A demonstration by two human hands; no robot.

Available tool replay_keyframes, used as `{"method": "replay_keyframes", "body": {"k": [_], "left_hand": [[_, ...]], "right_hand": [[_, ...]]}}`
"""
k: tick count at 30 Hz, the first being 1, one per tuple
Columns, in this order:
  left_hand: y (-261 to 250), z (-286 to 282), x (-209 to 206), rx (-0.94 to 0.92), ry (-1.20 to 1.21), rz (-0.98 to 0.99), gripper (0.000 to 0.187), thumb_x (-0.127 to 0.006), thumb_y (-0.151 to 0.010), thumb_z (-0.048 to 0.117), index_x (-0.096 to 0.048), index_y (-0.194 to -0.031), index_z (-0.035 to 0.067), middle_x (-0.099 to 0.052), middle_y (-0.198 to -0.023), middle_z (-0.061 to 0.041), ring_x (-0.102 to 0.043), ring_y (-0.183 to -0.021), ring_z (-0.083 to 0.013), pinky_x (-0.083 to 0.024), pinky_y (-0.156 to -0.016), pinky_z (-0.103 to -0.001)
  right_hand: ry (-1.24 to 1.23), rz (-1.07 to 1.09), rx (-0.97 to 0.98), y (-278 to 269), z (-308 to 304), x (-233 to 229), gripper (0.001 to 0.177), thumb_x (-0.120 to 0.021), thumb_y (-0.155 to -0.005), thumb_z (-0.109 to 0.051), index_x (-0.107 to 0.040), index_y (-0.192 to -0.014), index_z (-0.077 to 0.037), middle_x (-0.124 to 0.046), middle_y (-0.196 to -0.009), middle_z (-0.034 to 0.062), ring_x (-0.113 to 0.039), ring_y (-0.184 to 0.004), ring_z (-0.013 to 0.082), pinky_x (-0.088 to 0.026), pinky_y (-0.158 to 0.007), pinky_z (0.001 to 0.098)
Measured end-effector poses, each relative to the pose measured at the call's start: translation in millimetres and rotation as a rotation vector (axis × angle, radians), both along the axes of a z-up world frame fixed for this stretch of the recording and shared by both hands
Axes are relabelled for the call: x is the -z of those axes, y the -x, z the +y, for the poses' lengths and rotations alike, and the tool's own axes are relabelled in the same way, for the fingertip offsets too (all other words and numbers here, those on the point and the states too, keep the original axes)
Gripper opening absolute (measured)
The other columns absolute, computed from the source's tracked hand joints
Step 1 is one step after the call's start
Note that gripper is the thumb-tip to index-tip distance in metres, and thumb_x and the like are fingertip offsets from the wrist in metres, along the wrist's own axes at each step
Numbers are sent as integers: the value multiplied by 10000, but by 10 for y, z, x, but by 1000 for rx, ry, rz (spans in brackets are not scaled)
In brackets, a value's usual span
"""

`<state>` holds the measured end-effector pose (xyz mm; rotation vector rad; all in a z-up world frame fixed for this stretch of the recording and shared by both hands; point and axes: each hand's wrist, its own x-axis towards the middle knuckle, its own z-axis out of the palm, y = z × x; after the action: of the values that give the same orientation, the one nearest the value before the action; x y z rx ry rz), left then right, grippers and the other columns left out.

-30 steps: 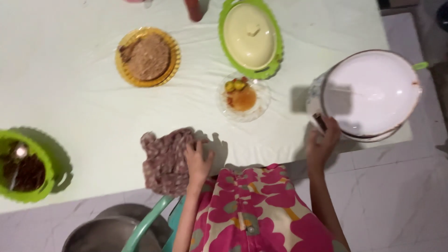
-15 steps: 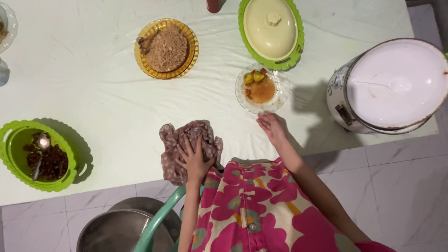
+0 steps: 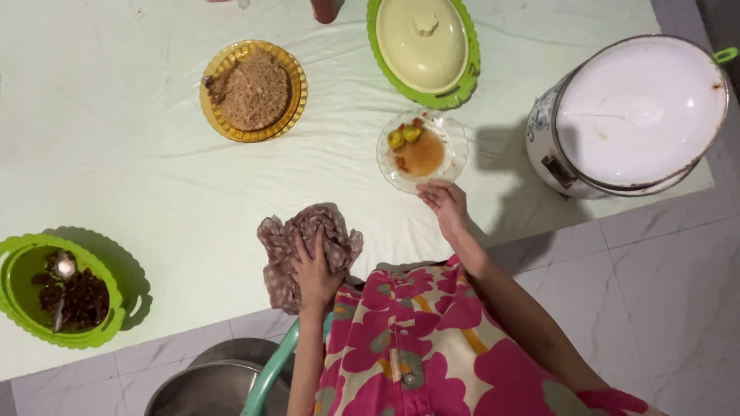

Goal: Wipe a dining table with a cloth while moving dishes and containers

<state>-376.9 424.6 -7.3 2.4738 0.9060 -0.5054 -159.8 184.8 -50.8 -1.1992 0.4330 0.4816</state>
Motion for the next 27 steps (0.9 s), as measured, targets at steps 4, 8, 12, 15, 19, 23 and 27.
{"method": "replay_keyframes", "body": {"k": [4, 8, 12, 15, 19, 23, 27], "left_hand": [[64, 97, 151, -3, -49, -45, 1160, -836, -725, 268, -128, -1625, 456, -80, -1676, -145, -458, -1275, -542, -504, -942, -671], [105, 169, 82, -47, -6, -167, 1088, -793, -731, 209, -203, -1613, 448, -217, -1618, -182, -489, -1257, -552, -527, -924, -654], [188, 204, -33, -87, -68, -368, 1046, -798, -670, 168, -338, -1581, 396, -365, -1524, -247, -516, -1247, -576, -481, -990, -643], [356, 236, -117, -132, -110, -463, 1031, -800, -654, 150, -384, -1574, 357, -406, -1485, -275, -516, -1269, -569, -458, -1024, -632], [611, 218, -466, -244, -131, -512, 974, -772, -685, 156, -413, -1572, 343, -408, -1467, -291, -516, -1280, -567, -472, -996, -637], [989, 140, -689, -343, -68, -508, 981, -784, -685, 123, -414, -1567, 338, -379, -1476, -304, -480, -1290, -609, -452, -981, -686], [1114, 16, -1137, -438, 187, -530, 825, -713, -792, 114, -385, -1530, 283, -323, -1509, -189, -427, -1369, -495, -500, -987, -648]], "right_hand": [[57, -30, -40, 208, -173, -159, 126, -575, -988, -57, -607, -1107, -82, -755, -1018, 196, -754, -836, 228, -633, -857, 325], [89, -49, -114, 343, -298, -248, 178, -491, -1018, -62, -588, -1167, -44, -732, -1043, 219, -737, -836, 248, -620, -829, 331], [49, -52, -231, 419, -261, -59, 204, -471, -1042, -66, -574, -1217, -42, -743, -1083, 255, -750, -838, 279, -621, -808, 341], [19, -60, -297, 459, -58, -27, 219, -474, -1049, -70, -586, -1235, -43, -748, -1081, 243, -753, -840, 270, -623, -804, 339], [-57, -58, -365, 444, 310, 99, 200, -523, -1043, -75, -603, -1221, -31, -752, -1057, 231, -758, -819, 269, -632, -787, 345], [-105, -23, -428, 415, 726, 148, 208, -542, -1024, -37, -608, -1218, 0, -748, -1058, 242, -761, -805, 270, -637, -767, 329], [-218, -67, -512, 431, 1061, 225, 139, -662, -974, -53, -671, -1110, -22, -779, -1031, 212, -758, -785, 260, -635, -753, 337]]}}
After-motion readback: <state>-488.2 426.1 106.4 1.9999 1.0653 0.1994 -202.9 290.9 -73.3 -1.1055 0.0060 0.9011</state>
